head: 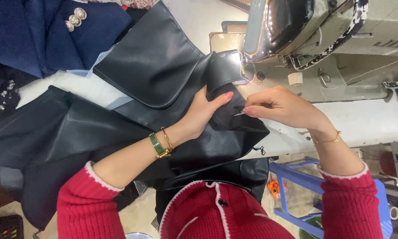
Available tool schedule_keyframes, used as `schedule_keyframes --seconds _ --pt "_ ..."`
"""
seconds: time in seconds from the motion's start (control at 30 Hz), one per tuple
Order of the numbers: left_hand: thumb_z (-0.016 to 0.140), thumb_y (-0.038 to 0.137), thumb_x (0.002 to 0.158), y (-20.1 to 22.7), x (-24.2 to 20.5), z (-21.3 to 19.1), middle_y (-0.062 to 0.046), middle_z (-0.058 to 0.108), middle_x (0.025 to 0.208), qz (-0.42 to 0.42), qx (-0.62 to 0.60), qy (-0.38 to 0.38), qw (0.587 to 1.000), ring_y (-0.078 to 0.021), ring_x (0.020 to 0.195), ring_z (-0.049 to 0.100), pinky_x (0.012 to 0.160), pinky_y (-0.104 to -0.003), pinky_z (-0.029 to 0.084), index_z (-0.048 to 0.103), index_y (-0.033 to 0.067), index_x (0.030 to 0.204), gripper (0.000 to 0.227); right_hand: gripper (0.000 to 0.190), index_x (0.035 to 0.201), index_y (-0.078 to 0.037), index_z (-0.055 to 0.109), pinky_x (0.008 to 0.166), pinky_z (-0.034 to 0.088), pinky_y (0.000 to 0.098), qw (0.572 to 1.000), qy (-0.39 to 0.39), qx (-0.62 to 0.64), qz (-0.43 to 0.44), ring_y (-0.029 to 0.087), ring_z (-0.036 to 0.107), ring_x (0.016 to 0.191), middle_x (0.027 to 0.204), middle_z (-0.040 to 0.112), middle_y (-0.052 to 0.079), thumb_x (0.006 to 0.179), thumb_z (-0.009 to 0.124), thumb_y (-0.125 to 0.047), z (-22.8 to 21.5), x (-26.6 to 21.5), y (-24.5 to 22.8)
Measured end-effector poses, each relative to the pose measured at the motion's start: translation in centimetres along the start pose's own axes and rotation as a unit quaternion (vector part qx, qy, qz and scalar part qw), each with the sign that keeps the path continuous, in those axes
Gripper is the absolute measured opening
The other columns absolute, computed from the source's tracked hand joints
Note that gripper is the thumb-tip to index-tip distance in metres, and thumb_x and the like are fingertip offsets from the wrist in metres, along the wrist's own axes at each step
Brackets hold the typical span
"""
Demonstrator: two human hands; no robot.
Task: Sewing together pieces of black faux-leather fabric using an industrial sewing machine and trimming threads with scissors.
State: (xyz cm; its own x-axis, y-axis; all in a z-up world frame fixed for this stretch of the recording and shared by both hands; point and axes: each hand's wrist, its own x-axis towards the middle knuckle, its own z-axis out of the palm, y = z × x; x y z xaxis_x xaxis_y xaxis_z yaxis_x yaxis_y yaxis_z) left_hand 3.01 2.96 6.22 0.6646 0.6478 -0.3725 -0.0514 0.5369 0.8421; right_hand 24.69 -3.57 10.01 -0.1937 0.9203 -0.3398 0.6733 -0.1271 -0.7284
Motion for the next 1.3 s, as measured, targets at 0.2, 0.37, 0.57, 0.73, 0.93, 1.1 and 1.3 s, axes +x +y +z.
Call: schedule_keyframes --seconds 0.2,0.37,0.57,0.73,0.93,1.1,1.3 --pt "0.076 0.036 0.087 -0.2 0.2 0.0 -0.019 0.050 0.143 -0.001 -0.001 0.002 1.000 -0.0301 0.135 0.049 0.107 -0.039 0.046 0.041 0.0040 0.147 0.077 0.027 0.088 -0.009 0.083 0.067 0.052 0.0395 0.999 0.016 0.042 -0.031 0.021 0.057 0.063 0.055 0.062 0.010 0.093 0.066 -0.029 0.1 -0.1 -0.9" --pt "0.076 0.035 0.086 -0.1 0.0 -0.1 -0.018 0.053 0.140 0.001 -0.003 0.004 1.000 -0.0288 0.131 0.052 0.104 -0.038 0.049 0.043 0.0046 0.146 0.075 0.027 0.089 -0.007 0.083 0.071 0.053 0.0435 0.997 0.013 0.067 -0.030 0.025 0.059 0.064 0.058 0.064 0.013 0.093 0.064 -0.026 0.2 0.0 -0.2" --pt "0.076 0.036 0.087 -0.3 0.2 -0.2 -0.016 0.055 0.136 0.002 0.002 0.001 1.000 -0.0270 0.128 0.055 0.101 -0.037 0.051 0.044 0.0053 0.145 0.072 0.026 0.090 -0.007 0.082 0.078 0.054 0.0473 0.996 0.017 0.082 -0.027 0.028 0.067 0.072 0.066 0.071 0.017 0.095 0.063 -0.024 0.3 0.4 0.9" --pt "0.075 0.036 0.087 -0.3 0.2 -0.3 -0.016 0.056 0.136 0.005 0.004 -0.001 1.000 -0.0264 0.127 0.056 0.101 -0.037 0.052 0.045 0.0049 0.144 0.072 0.028 0.091 -0.005 0.081 0.082 0.055 0.0514 0.996 0.019 0.087 -0.028 0.034 0.073 0.076 0.073 0.075 0.020 0.096 0.061 -0.024 0.4 0.3 1.1" --pt "0.076 0.038 0.086 0.2 0.2 -0.2 -0.016 0.057 0.134 -0.007 0.013 0.000 1.000 -0.0260 0.124 0.057 0.100 -0.037 0.052 0.045 0.0056 0.143 0.071 0.032 0.078 -0.005 0.077 0.063 0.047 0.0362 0.993 0.060 0.092 -0.044 0.018 0.050 0.059 0.055 0.057 0.010 0.099 0.061 -0.022 0.8 -0.1 1.6" --pt "0.074 0.039 0.088 0.3 0.1 -0.1 -0.015 0.055 0.137 -0.016 0.022 0.000 1.000 -0.0271 0.127 0.056 0.102 -0.037 0.051 0.044 0.0059 0.144 0.072 0.042 0.067 -0.010 0.064 0.059 0.035 0.0262 0.983 0.099 0.146 -0.053 0.011 0.033 0.059 0.054 0.039 -0.001 0.105 0.055 -0.027 1.5 -0.2 4.1" --pt "0.074 0.032 0.088 -0.3 0.5 -0.2 -0.014 0.057 0.136 -0.011 0.000 0.008 1.000 -0.0256 0.126 0.057 0.100 -0.036 0.054 0.045 0.0045 0.144 0.069 0.038 0.074 -0.007 0.067 0.059 0.035 0.0276 0.974 0.088 0.205 -0.052 0.012 0.035 0.055 0.056 0.039 0.001 0.105 0.053 -0.023 2.0 -0.7 4.5"
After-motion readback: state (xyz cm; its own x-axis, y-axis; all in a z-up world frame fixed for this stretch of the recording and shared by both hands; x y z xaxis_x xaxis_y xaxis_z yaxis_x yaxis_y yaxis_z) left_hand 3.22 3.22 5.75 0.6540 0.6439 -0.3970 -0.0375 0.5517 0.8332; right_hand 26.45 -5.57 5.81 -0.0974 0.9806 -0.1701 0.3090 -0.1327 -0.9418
